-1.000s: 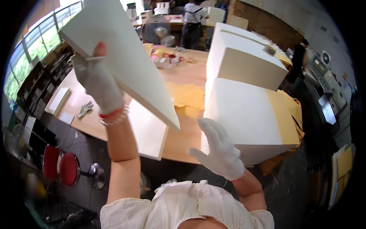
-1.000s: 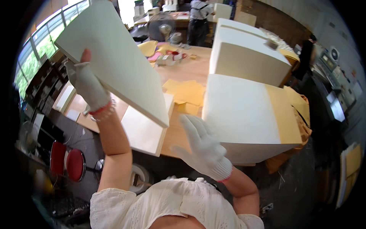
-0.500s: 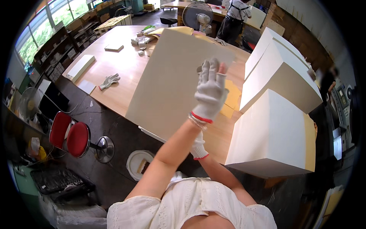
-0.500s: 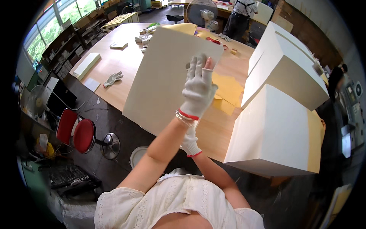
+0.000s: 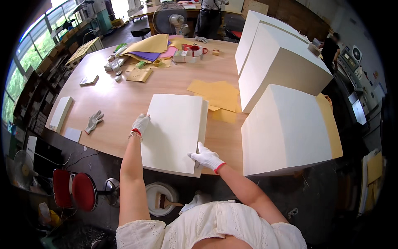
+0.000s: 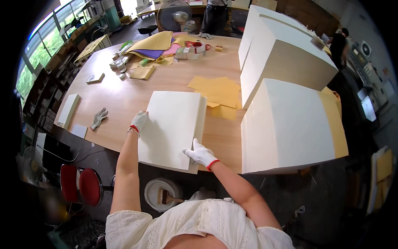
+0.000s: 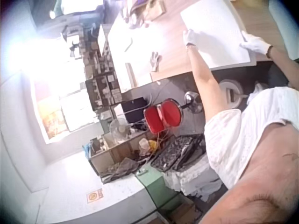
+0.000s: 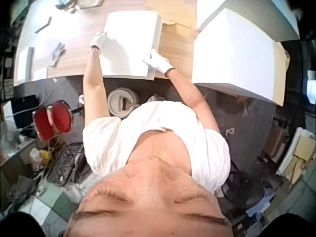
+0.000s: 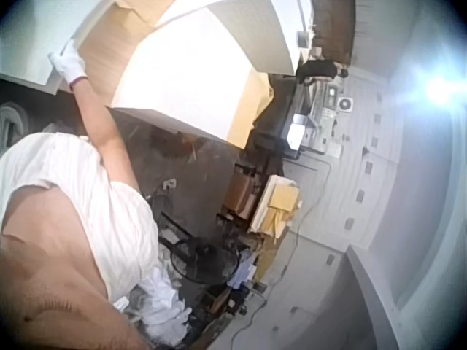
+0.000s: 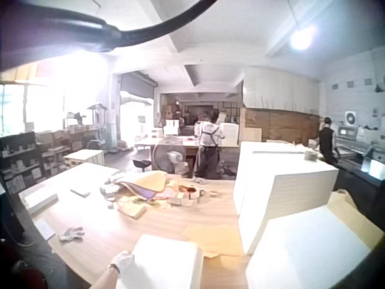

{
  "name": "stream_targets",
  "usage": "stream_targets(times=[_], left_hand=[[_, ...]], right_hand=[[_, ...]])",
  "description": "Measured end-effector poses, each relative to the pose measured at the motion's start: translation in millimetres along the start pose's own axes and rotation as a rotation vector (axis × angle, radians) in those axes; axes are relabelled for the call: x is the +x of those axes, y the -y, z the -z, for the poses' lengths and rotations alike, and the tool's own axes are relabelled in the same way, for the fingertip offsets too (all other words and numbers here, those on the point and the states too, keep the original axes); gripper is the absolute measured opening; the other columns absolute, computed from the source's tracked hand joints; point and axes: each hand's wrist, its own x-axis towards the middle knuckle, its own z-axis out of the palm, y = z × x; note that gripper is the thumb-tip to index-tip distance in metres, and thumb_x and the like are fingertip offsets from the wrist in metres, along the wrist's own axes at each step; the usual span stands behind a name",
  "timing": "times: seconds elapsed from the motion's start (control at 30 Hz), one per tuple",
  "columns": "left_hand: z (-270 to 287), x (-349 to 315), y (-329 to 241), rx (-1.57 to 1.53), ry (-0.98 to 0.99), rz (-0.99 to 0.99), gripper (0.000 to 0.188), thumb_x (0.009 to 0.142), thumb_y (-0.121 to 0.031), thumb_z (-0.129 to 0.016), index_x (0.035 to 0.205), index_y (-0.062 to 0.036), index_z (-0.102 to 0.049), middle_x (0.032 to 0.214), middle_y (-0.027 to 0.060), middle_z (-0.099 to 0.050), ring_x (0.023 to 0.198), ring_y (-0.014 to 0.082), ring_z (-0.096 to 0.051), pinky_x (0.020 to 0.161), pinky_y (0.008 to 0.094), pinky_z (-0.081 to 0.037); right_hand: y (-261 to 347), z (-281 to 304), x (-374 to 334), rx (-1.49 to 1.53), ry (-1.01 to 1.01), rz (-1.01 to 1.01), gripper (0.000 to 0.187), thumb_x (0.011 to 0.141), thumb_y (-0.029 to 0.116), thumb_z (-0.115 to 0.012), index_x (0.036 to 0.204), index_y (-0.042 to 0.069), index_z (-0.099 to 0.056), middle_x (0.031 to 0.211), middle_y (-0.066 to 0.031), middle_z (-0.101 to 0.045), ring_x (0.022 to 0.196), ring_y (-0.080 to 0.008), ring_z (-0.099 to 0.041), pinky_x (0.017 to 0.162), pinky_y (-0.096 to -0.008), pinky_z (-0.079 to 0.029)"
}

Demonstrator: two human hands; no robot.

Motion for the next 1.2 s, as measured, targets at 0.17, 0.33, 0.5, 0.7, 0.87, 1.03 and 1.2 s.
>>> stream_targets(times=[0.17,0.33,0.5,0.7,0.87,1.03,1.2], left_hand=[[-8.7,0.9,-15.2,0.070,0.050,-0.002,0.045,0.088,-0.046,-0.053,0.112,-0.0089,-0.063,0.109,0.0169,-0.068,0.105,0.0342,-0.062,0.091,0.0414,-0.045],[-4.3,-3.3,5.3,0.034,-0.031,-0.005,0.053,0.088,-0.045,-0.054,0.127,-0.0101,-0.057,0.117,0.0172,-0.066,0.113,0.0352,-0.059,0.095,0.0407,-0.045],[63.7,-97.3,1.0,0.130,0.153,-0.017,0.055,0.088,-0.043,-0.058,0.136,-0.0166,-0.053,0.120,0.0149,-0.065,0.115,0.0297,-0.059,0.096,0.0392,-0.044],[69.8,-177.5,91.7,-0.021,0.215,-0.215,0.043,0.080,-0.012,-0.072,0.122,-0.0116,-0.063,0.112,0.0101,-0.069,0.088,0.0210,-0.066,0.076,0.0312,-0.051],[34.0,-166.9,136.7,-0.135,-0.074,-0.608,0.040,0.076,0.006,-0.069,0.114,-0.0058,-0.066,0.115,0.0131,-0.068,0.080,0.0219,-0.070,0.071,0.0291,-0.056],[27.9,-161.7,148.5,-0.033,-0.095,-0.588,0.030,0.079,-0.002,-0.072,0.108,-0.0078,-0.071,0.097,0.0116,-0.072,0.076,0.0238,-0.070,0.069,0.0300,-0.057],[28.4,-165.9,147.0,-0.051,-0.220,-0.683,0.024,0.080,-0.009,-0.073,0.104,-0.0082,-0.072,0.091,0.0124,-0.072,0.073,0.0251,-0.070,0.065,0.0318,-0.057]], right_hand=[[1.0,12.3,-0.6,-0.040,0.098,-0.054,0.094,0.085,0.065,-0.050,0.148,0.001,-0.023,0.137,-0.0234,-0.052,0.126,-0.0360,-0.051,0.104,-0.0440,-0.039],[-1.6,-12.6,-1.9,-0.044,-0.031,-0.025,0.101,0.084,0.067,-0.052,0.152,0.003,-0.016,0.138,-0.0253,-0.050,0.125,-0.0388,-0.052,0.103,-0.0445,-0.041],[-4.9,-28.6,-48.0,-0.114,-0.150,0.130,0.094,0.079,0.060,-0.066,0.151,0.017,-0.023,0.138,-0.0248,-0.048,0.121,-0.0395,-0.054,0.098,-0.0487,-0.044],[-12.9,-56.7,-50.2,-0.395,-0.294,0.374,0.076,0.074,0.039,-0.080,0.135,0.015,-0.040,0.128,-0.0199,-0.046,0.102,-0.0395,-0.060,0.081,-0.0483,-0.053],[-14.0,-62.6,-47.0,-0.518,-0.343,0.436,0.077,0.075,0.041,-0.079,0.136,0.015,-0.039,0.122,-0.0159,-0.046,0.100,-0.0352,-0.061,0.075,-0.0450,-0.055],[-18.6,-63.0,-40.7,-0.584,-0.333,0.437,0.079,0.072,0.042,-0.081,0.134,0.015,-0.040,0.121,-0.0143,-0.045,0.099,-0.0328,-0.061,0.073,-0.0441,-0.056],[-17.5,-65.0,-38.8,-0.573,-0.388,0.472,0.080,0.069,0.041,-0.084,0.132,0.017,-0.041,0.119,-0.0142,-0.045,0.095,-0.0334,-0.062,0.072,-0.0445,-0.056]])
